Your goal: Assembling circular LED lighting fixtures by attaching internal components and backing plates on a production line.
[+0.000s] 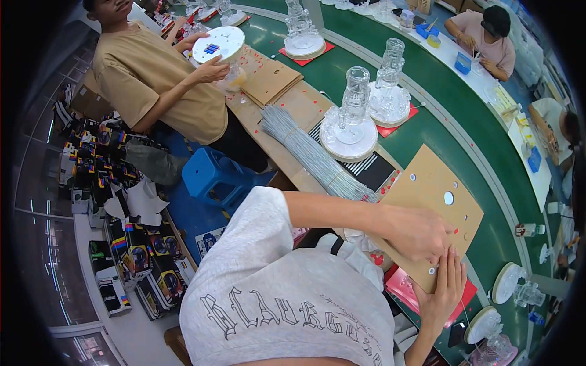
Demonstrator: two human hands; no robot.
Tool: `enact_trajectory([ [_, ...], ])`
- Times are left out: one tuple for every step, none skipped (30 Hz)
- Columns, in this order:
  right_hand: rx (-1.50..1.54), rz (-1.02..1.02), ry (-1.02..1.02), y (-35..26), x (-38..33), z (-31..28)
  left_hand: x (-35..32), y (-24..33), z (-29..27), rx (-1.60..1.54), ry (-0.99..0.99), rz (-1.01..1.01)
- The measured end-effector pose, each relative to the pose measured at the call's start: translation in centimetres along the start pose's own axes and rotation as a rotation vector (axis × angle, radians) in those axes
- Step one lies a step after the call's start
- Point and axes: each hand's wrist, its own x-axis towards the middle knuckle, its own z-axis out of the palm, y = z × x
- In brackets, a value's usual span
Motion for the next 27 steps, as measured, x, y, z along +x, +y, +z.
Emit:
enact_trajectory([
  [0.000,0.009,0.003,-0.4,0.2,-0.1,-0.9,-0.8,-0.2,-0.083,0.050,-0.016],
  [0.000,0.016,0.007,-0.5,0.3,-0.2,-1.9,-1.7,-0.7,-0.165,0.101,-0.034],
  [-0.002,0.027,0.008,-0.5,0.2,-0.1,-3.4,-2.8,-2.1,-0.233,0.199,-0.098],
  [-0.001,0.030,0.016,-0.4,0.1,0.0,-5.1,-4.0,-4.1,-0.303,0.295,-0.159],
  [-0.003,0.041,0.021,-0.2,-0.2,0.2,-7.2,-5.2,-6.4,-0.345,0.399,-0.405],
  [-0.003,0.048,0.024,-0.2,-0.3,0.5,-10.4,-7.5,-9.0,-0.328,0.627,-0.390],
  [0.000,0.046,0.038,-0.1,-0.5,0.7,-13.6,-8.7,-11.0,-0.262,0.973,-0.500],
  [0.003,0.042,0.049,0.0,-0.7,0.8,-16.4,-9.6,-13.0,-0.213,1.308,-0.667],
  [0.005,0.047,0.055,0.0,-0.9,0.8,-21.0,-11.1,-15.4,-0.186,1.570,-0.796],
  [0.013,0.043,0.064,0.0,-1.0,0.9,-26.0,-12.4,-17.9,-0.463,1.757,-0.839],
  [0.013,0.050,0.064,0.1,-1.2,1.0,-28.3,-12.6,-18.5,-0.565,1.749,-0.858],
  [0.010,0.061,0.065,0.1,-1.3,1.0,-29.9,-12.9,-19.0,-0.665,1.739,-0.874],
  [0.042,0.067,0.079,0.2,-1.3,0.7,-32.2,-13.3,-19.3,-0.663,1.737,-0.871],
  [0.079,0.068,0.097,0.2,-1.3,0.6,-35.1,-13.9,-19.5,-0.770,1.782,-0.942],
  [0.082,0.066,0.106,0.2,-1.0,0.7,-37.2,-14.5,-20.0,-0.881,1.823,-1.010],
  [0.089,0.062,0.104,0.2,-0.9,0.8,-38.6,-14.8,-20.4,-0.882,1.818,-1.008],
  [0.095,0.054,0.103,0.3,-0.8,0.9,-39.5,-14.9,-20.7,-0.984,1.857,-0.951],
  [0.095,0.053,0.107,0.5,-0.7,0.9,-40.1,-15.1,-21.0,-1.085,1.895,-0.890],
  [0.096,0.064,0.101,0.6,-0.6,1.0,-39.7,-15.3,-20.8,-1.090,1.896,-0.888],
  [0.098,0.073,0.096,0.7,-0.5,1.1,-39.2,-15.6,-20.7,-1.064,1.887,-0.835],
  [0.096,0.069,0.097,0.8,-0.5,1.2,-38.7,-15.7,-20.7,-1.036,1.878,-0.781],
  [0.096,0.073,0.105,1.0,-0.5,1.3,-37.5,-15.8,-20.8,-1.040,1.875,-0.775],
  [0.098,0.074,0.114,1.1,-0.5,1.4,-36.5,-15.5,-20.9,-0.947,1.886,-0.701],
  [0.093,0.071,0.118,1.1,-0.4,1.5,-35.6,-15.2,-21.1,-0.855,1.893,-0.626],
  [0.105,0.072,0.118,1.1,-0.4,1.5,-35.4,-14.8,-21.8,-0.849,1.894,-0.617],
  [0.117,0.074,0.118,1.1,-0.4,1.5,-35.2,-14.4,-22.6,-0.870,1.933,-0.539],
  [0.116,0.070,0.125,1.2,-0.5,1.5,-35.0,-14.0,-23.4,-0.890,1.969,-0.459],
])
